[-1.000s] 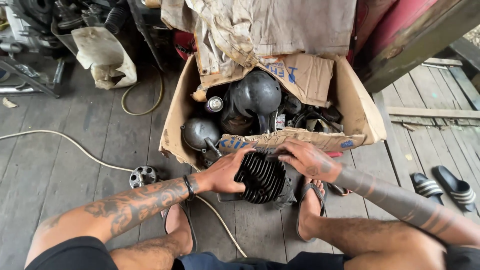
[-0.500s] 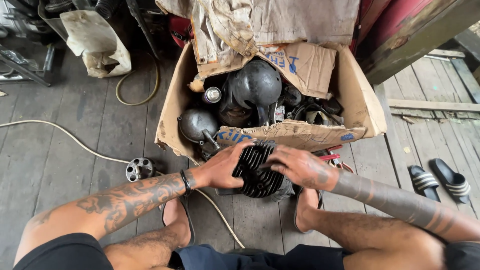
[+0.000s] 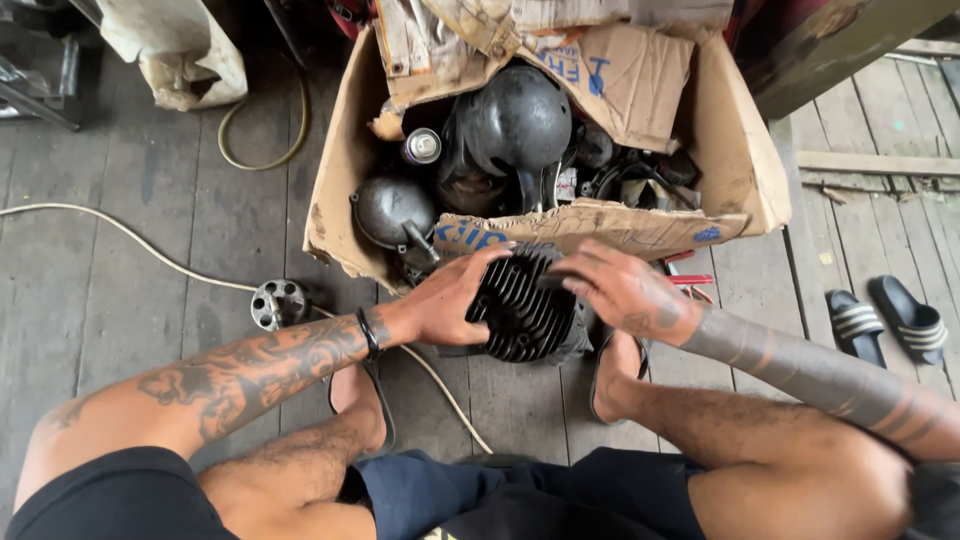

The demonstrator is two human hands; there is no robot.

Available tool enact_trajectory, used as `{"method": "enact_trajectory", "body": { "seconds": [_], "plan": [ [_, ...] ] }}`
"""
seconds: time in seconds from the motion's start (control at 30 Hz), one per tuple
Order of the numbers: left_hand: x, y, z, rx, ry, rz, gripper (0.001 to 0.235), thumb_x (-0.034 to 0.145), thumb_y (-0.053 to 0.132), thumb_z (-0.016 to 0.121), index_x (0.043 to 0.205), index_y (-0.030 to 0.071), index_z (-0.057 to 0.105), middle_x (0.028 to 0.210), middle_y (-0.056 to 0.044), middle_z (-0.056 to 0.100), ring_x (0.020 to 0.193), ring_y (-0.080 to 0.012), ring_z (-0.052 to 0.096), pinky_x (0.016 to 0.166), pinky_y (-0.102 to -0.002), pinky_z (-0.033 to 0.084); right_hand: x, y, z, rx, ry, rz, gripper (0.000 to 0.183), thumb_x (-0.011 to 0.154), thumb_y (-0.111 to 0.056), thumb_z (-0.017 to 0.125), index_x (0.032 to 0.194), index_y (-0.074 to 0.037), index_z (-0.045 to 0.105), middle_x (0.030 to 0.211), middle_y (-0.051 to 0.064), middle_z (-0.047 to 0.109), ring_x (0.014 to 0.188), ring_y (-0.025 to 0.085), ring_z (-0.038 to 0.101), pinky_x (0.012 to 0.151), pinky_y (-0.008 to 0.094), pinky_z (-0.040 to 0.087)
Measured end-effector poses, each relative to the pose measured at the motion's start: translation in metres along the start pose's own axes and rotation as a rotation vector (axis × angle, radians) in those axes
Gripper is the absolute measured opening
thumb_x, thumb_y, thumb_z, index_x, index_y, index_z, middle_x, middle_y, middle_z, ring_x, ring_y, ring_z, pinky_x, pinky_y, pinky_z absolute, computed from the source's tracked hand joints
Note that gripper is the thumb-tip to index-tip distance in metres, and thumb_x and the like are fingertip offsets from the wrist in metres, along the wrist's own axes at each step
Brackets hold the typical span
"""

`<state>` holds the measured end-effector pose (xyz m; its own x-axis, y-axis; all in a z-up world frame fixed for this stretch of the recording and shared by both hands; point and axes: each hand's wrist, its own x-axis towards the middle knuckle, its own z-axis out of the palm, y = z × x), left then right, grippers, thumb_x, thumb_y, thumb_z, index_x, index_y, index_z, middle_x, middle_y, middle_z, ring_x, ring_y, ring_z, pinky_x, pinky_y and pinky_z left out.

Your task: Repairing a motorcycle engine by cleaning the cylinder head and test-fitting the piston.

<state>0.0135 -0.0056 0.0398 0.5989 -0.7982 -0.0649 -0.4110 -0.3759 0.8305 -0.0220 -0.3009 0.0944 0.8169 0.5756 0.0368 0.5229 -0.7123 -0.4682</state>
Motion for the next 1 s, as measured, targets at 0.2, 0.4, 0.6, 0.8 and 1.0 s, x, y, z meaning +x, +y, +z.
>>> {"method": "enact_trajectory", "body": {
  "seconds": [0.2, 0.4, 0.6, 0.8, 1.0],
  "plan": [
    [-0.001, 0.005, -0.002, -0.058, 0.015, 0.011, 0.099, 0.068, 0.019, 0.065, 0.154, 0.008, 0.019, 0.158, -0.027, 0.031, 0.137, -0.0618, 0.035, 0.108, -0.083, 0.034, 0.008, -0.001, 0.001, -0.01, -0.001, -0.026, 0.03, 0.104, -0.031, 0.048, 0.124, -0.016, 0.064, 0.102, 0.02, 0.063, 0.096, 0.043, 0.068, 0.078, 0.051, 0.061],
    [0.0, 0.001, -0.001, 0.027, 0.021, 0.016, 0.101, 0.066, 0.025, 0.072, 0.152, 0.011, 0.021, 0.152, -0.027, 0.043, 0.132, -0.0565, 0.047, 0.111, -0.071, 0.038, -0.003, -0.008, 0.013, -0.136, 0.052, -0.231, 0.032, 0.103, -0.033, 0.051, 0.129, -0.02, 0.063, 0.108, 0.017, 0.06, 0.104, 0.043, 0.065, 0.079, 0.05, 0.059],
    [-0.006, 0.024, -0.01, 0.052, -0.006, -0.021, 0.099, 0.068, 0.019, 0.07, 0.153, 0.006, 0.02, 0.147, -0.035, 0.046, 0.131, -0.0582, 0.048, 0.111, -0.069, 0.038, 0.003, 0.013, -0.006, -0.115, 0.001, -0.095, 0.034, 0.104, -0.033, 0.053, 0.131, -0.016, 0.061, 0.113, 0.024, 0.059, 0.104, 0.051, 0.063, 0.08, 0.058, 0.056],
    [-0.001, 0.014, -0.011, 0.257, -0.081, -0.009, 0.101, 0.07, 0.03, 0.075, 0.153, 0.011, 0.02, 0.15, -0.031, 0.044, 0.128, -0.0551, 0.052, 0.109, -0.066, 0.043, 0.001, -0.016, -0.014, -0.226, -0.098, -0.244, 0.031, 0.106, -0.031, 0.046, 0.129, -0.018, 0.061, 0.106, 0.019, 0.061, 0.098, 0.042, 0.067, 0.079, 0.053, 0.059],
    [0.0, 0.042, -0.026, 0.517, -0.162, -0.028, 0.096, 0.075, 0.035, 0.072, 0.154, 0.004, 0.028, 0.153, -0.029, 0.044, 0.136, -0.0473, 0.049, 0.107, -0.061, 0.045, 0.003, 0.019, -0.038, -0.327, -0.185, -0.211, 0.027, 0.103, -0.033, 0.051, 0.121, -0.014, 0.058, 0.103, 0.014, 0.06, 0.097, 0.039, 0.067, 0.076, 0.051, 0.059]
  ]
}}
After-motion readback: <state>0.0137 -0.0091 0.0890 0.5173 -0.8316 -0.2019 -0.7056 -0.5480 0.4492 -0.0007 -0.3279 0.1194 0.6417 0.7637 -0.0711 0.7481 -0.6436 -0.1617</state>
